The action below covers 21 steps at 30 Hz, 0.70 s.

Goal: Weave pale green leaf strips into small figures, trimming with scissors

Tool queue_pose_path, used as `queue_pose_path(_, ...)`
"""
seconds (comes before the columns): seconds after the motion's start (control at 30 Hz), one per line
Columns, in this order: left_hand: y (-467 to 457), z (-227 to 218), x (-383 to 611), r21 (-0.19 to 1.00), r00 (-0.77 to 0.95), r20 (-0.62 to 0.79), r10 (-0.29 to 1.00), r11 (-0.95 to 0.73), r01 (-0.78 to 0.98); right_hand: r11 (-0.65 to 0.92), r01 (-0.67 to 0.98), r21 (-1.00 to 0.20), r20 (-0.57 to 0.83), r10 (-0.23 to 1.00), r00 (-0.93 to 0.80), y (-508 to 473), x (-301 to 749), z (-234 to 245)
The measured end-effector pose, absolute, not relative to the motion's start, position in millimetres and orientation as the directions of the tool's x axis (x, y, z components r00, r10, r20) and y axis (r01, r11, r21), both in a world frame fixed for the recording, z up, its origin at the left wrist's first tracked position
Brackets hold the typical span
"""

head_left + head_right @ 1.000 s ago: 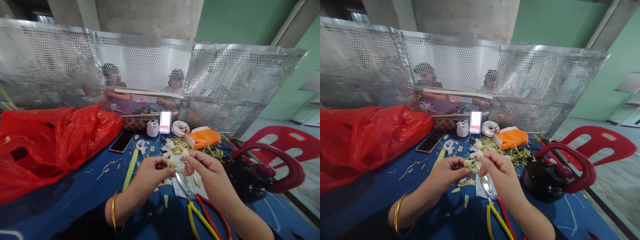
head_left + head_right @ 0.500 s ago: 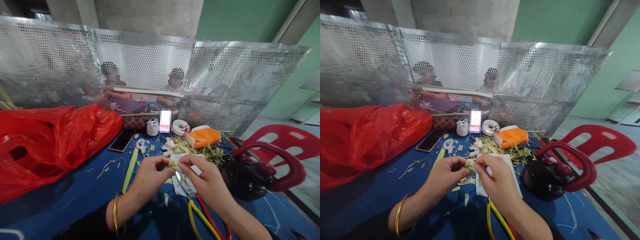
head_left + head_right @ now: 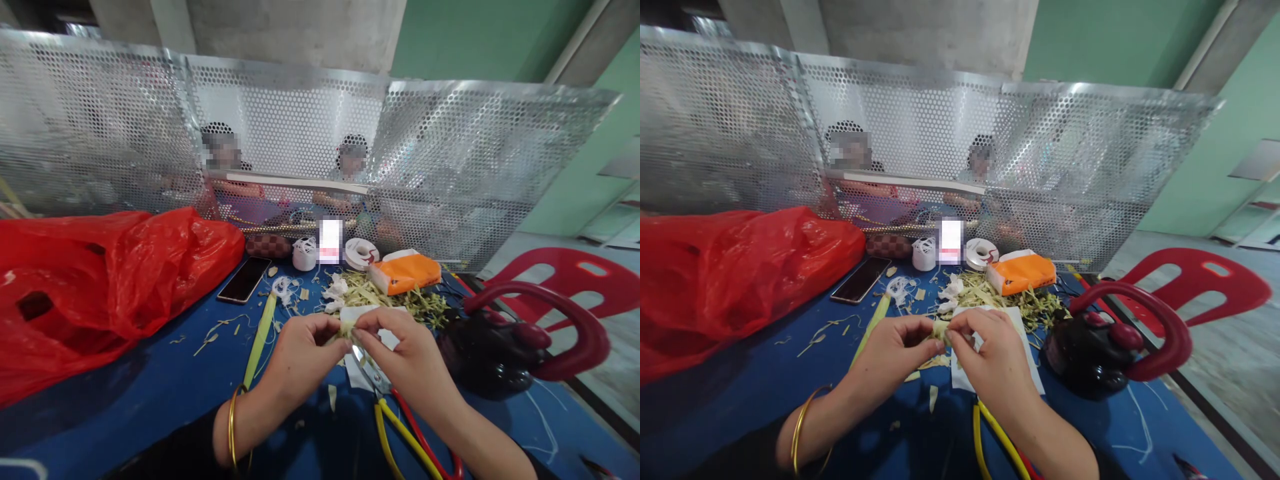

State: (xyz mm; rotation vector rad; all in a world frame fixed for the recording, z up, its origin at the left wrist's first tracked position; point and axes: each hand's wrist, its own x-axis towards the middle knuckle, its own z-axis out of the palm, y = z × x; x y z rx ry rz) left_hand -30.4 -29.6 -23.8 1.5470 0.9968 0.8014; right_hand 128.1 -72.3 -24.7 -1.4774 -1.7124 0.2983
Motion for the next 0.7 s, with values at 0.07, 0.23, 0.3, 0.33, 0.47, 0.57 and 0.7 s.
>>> queue_pose_path(0.07,-30.3,-24.2,-31.1,0.975,0.428,0.006,0.904,-0.100,0.197,0.222,0.683,-0.696,0.379,0.921,0.086,-72.1,127.4,-24.3)
queue_pose_path(0.23,-29.5,-27.6,-31.9,0.971,0.458,0.018,0.889,-0.125,0.205,0.312,0.602,-0.735,0.385,0.923,-0.007,-68.8,127.1,-23.1)
queue_pose_path(0.3,-28.6,-28.5,-31.4,0.977,0.469,0.002,0.883,-0.102,0.188,0.355,0.574,-0.738,0.408,0.912,-0.040,-66.8,126.4,-23.5)
queue_pose_path(0.33,-28.2,-28.6,-30.9,0.981,0.473,-0.014,0.881,-0.079,0.176,0.363,0.572,-0.736,0.419,0.907,-0.037,-66.0,125.8,-24.1)
queue_pose_path(0.47,-27.4,-27.4,-28.7,0.993,0.481,-0.099,0.871,0.055,0.104,0.357,0.602,-0.714,0.439,0.899,-0.012,-65.2,124.0,-28.1)
queue_pose_path(0.57,-27.9,-27.2,-27.6,0.992,0.465,-0.126,0.876,0.103,0.073,0.328,0.660,-0.675,0.433,0.901,-0.006,-66.9,124.4,-30.0)
queue_pose_path(0.7,-29.1,-30.9,-28.0,0.992,0.460,-0.115,0.880,0.077,0.102,0.351,0.738,-0.577,0.430,0.898,-0.091,-68.2,126.6,-27.0)
